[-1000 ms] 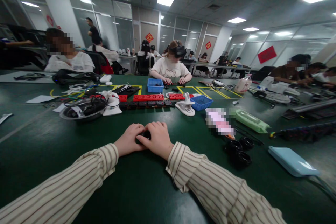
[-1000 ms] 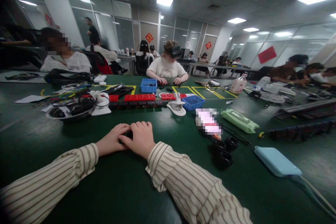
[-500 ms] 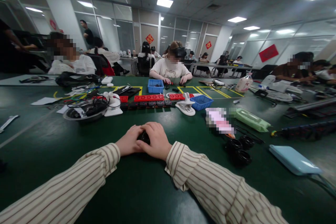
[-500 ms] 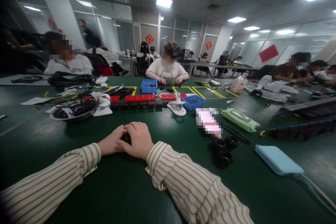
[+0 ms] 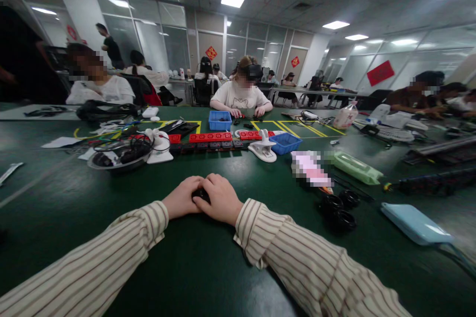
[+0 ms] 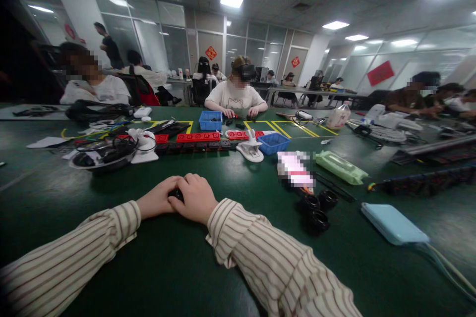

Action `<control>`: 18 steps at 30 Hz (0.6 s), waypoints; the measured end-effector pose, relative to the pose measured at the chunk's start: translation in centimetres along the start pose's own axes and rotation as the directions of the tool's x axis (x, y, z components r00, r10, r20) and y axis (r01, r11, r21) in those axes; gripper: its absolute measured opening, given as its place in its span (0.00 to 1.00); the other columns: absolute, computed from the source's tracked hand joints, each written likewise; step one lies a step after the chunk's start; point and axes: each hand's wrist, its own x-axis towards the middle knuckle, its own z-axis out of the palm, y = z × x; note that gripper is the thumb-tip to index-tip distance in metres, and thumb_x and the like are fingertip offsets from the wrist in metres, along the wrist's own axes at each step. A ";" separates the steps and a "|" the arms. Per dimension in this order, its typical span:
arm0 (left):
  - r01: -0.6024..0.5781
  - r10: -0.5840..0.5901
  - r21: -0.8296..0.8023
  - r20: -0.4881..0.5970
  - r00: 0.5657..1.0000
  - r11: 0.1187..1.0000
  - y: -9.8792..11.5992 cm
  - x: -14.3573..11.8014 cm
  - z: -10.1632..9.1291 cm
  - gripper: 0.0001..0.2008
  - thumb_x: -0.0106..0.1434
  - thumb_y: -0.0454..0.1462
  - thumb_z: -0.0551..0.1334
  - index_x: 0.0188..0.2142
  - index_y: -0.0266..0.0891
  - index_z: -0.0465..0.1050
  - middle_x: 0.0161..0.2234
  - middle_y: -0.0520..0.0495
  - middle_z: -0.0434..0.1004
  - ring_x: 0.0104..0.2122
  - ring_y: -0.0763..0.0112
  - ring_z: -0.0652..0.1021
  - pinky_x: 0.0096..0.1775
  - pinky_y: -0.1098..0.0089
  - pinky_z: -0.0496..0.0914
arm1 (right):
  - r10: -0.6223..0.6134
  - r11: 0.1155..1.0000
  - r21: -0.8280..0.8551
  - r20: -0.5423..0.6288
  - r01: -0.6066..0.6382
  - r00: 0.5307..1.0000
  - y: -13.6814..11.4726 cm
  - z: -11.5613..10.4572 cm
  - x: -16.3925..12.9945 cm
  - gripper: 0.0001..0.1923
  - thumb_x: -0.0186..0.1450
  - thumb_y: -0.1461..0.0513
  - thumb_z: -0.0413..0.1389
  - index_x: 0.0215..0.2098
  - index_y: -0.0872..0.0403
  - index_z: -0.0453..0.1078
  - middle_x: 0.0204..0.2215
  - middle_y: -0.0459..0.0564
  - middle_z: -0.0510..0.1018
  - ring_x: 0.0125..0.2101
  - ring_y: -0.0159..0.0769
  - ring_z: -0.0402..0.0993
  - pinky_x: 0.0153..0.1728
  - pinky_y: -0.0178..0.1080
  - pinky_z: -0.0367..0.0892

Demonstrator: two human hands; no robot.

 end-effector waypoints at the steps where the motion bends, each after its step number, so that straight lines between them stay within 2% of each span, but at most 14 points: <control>1: -0.006 0.007 -0.040 0.011 1.000 0.999 -0.2 0.0 0.0 0.18 0.45 0.35 0.62 0.39 0.38 0.68 0.43 0.46 0.69 0.45 0.60 0.69 0.51 0.62 0.62 | -0.044 0.999 0.029 0.004 0.044 0.999 0.1 0.0 0.0 0.11 0.59 0.58 0.53 0.38 0.56 0.64 0.35 0.51 0.68 0.36 0.38 0.61 0.37 0.39 0.58; 4: 0.000 0.008 -0.137 0.056 0.998 0.991 -0.8 0.0 -0.2 0.20 0.44 0.33 0.62 0.40 0.37 0.68 0.44 0.47 0.68 0.46 0.61 0.69 0.52 0.62 0.62 | -0.169 0.979 0.115 0.004 0.167 0.986 0.1 -0.1 -0.1 0.11 0.56 0.64 0.53 0.38 0.56 0.64 0.37 0.51 0.69 0.38 0.38 0.62 0.39 0.40 0.57; 6: 0.011 0.002 -0.168 0.077 0.997 0.986 -0.9 0.0 -0.3 0.21 0.44 0.33 0.63 0.41 0.38 0.67 0.45 0.47 0.68 0.47 0.60 0.68 0.53 0.61 0.60 | -0.196 0.966 0.170 -0.010 0.194 0.981 0.1 -0.2 -0.2 0.13 0.54 0.65 0.54 0.39 0.56 0.63 0.38 0.50 0.70 0.40 0.38 0.62 0.41 0.40 0.57; 9: 0.019 -0.006 -0.185 0.075 0.997 0.982 -0.7 -0.1 -0.3 0.24 0.45 0.36 0.65 0.44 0.38 0.65 0.48 0.46 0.66 0.49 0.58 0.67 0.53 0.59 0.60 | -0.122 0.966 0.223 -0.064 0.133 0.990 0.1 -0.3 -0.3 0.14 0.57 0.62 0.54 0.42 0.55 0.62 0.40 0.50 0.69 0.42 0.39 0.62 0.44 0.41 0.56; 13: 0.030 -0.024 -0.186 0.033 0.999 0.982 -0.2 -0.2 -0.3 0.33 0.44 0.44 0.67 0.49 0.39 0.59 0.48 0.44 0.65 0.47 0.57 0.68 0.50 0.58 0.64 | -0.001 0.973 0.230 -0.103 0.025 0.995 0.3 -0.2 -0.3 0.15 0.61 0.55 0.52 0.43 0.56 0.61 0.38 0.51 0.68 0.40 0.38 0.62 0.41 0.41 0.57; 18: 0.053 -0.053 -0.006 -0.016 0.998 0.999 0.4 -0.3 -0.3 0.36 0.40 0.48 0.68 0.48 0.39 0.60 0.46 0.43 0.65 0.45 0.55 0.68 0.47 0.56 0.64 | 0.086 0.982 0.177 -0.105 -0.066 0.991 0.3 0.0 -0.2 0.19 0.58 0.51 0.56 0.40 0.56 0.62 0.36 0.50 0.67 0.38 0.38 0.62 0.39 0.40 0.58</control>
